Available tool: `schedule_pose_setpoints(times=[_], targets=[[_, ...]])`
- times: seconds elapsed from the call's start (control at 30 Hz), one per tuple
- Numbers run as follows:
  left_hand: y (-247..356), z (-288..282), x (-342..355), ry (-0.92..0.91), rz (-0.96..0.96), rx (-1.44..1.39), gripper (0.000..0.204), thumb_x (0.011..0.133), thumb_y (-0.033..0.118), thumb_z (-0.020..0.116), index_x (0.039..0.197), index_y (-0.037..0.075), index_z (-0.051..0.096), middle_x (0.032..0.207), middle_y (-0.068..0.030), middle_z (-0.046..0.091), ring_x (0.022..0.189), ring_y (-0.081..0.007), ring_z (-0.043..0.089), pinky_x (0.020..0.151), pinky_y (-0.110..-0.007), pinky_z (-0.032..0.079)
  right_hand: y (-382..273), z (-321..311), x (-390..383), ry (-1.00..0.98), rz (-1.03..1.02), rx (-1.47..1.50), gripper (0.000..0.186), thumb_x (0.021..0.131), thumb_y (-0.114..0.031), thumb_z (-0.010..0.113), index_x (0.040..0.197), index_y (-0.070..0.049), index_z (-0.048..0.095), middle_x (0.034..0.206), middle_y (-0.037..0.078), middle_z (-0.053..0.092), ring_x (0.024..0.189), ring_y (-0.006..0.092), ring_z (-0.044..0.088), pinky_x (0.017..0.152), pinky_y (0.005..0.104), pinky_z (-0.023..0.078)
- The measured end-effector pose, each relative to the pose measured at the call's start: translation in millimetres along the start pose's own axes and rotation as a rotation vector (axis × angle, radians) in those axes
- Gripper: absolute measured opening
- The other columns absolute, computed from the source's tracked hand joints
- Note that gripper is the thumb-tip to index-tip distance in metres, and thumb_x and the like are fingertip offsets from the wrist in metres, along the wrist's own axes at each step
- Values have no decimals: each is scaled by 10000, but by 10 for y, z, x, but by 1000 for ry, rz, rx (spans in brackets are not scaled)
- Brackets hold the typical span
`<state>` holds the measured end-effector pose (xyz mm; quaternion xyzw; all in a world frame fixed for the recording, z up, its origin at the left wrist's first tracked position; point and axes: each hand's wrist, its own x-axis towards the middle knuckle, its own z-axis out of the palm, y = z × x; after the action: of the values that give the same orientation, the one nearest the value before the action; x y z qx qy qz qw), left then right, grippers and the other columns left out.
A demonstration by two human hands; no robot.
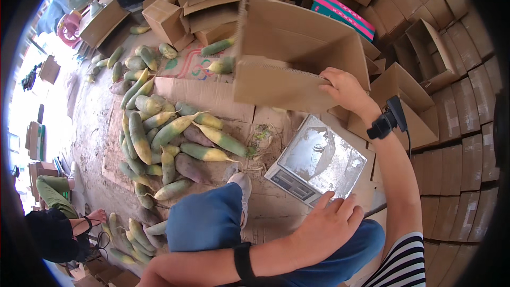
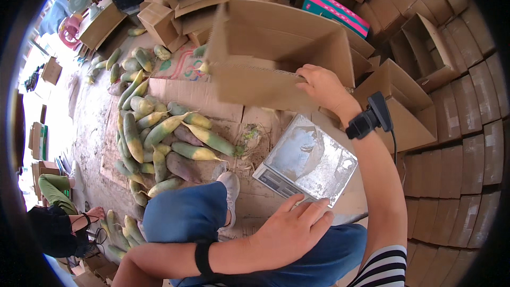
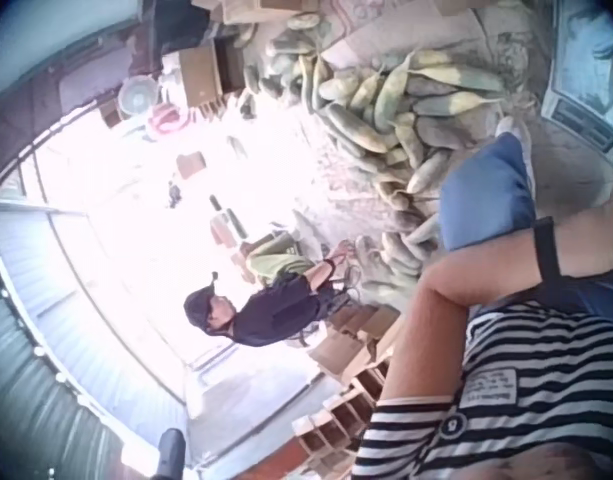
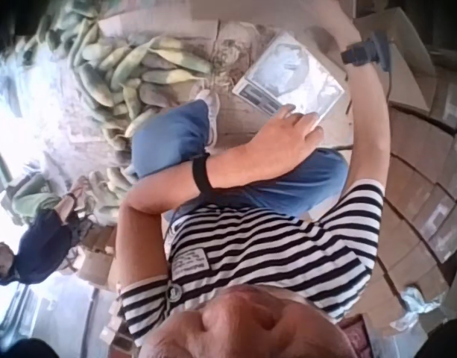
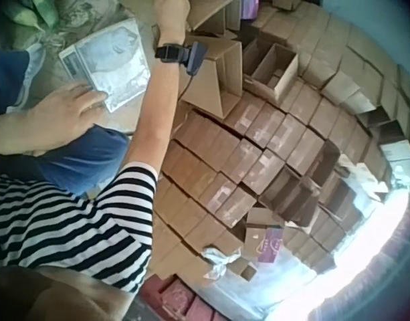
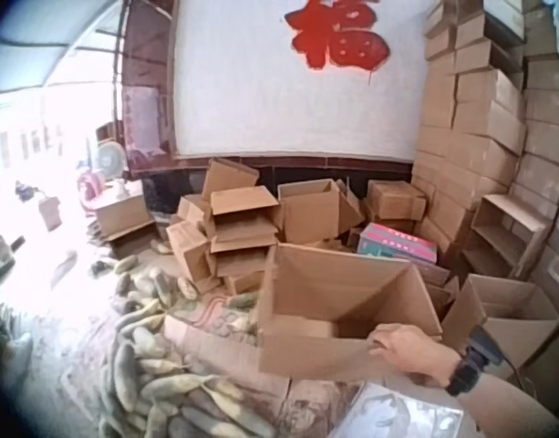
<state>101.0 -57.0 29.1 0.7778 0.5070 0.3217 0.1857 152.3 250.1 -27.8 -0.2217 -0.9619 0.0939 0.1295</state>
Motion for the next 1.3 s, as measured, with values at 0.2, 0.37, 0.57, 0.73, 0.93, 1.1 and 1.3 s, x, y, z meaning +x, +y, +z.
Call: schedule_pose_setpoints(times=[0.2,0.37,0.57,0.73,0.93,1.1,1.3], targets=[[39,-20,-62,87,42,11,244,832,137,557,1038,8,586,1118,-159,547,942,-237,620,986,-385,409,-1024,-808,-284,19,47,98,215,853,-126,623,1015,14,636,964,174,614,927,379,598,794,430,492],[82,-56,-115,144,155,6,207,815,140,563,978,13,578,1089,-159,552,890,-230,619,920,-358,445,-1449,-1258,-979,112,299,77,207,847,-91,628,1000,48,618,936,196,599,873,404,585,757,410,482],[62,116,-242,-28,236,87,157,794,121,570,926,39,595,907,-100,606,787,-235,641,744,-352,475,-1532,-1078,-1951,57,458,81,238,829,-101,666,995,58,606,917,218,596,850,421,583,730,424,480],[26,150,-413,-179,240,67,161,823,107,560,944,14,609,895,-134,619,864,-275,664,758,-385,480,-1579,-803,-2390,13,466,13,234,818,-118,684,984,32,616,921,212,611,875,422,594,737,444,486],[29,91,-486,-285,230,105,162,823,98,568,947,10,623,935,-154,633,902,-302,669,773,-423,485,-1578,-505,-2747,-1,534,15,253,835,-166,679,1010,12,632,944,183,632,892,403,607,761,444,495],[-56,115,-513,-375,144,175,164,802,86,583,944,17,630,941,-160,638,913,-314,668,783,-434,487,-1892,-684,-2601,41,456,60,286,839,-127,676,1100,-21,629,1023,171,631,925,401,614,835,419,513],[-113,57,-504,-366,141,205,155,790,92,594,923,19,627,918,-161,631,887,-317,669,763,-432,490,-1859,-929,-3229,413,822,157,197,897,-72,635,1079,2,627,935,100,640,814,161,625,729,284,508]])
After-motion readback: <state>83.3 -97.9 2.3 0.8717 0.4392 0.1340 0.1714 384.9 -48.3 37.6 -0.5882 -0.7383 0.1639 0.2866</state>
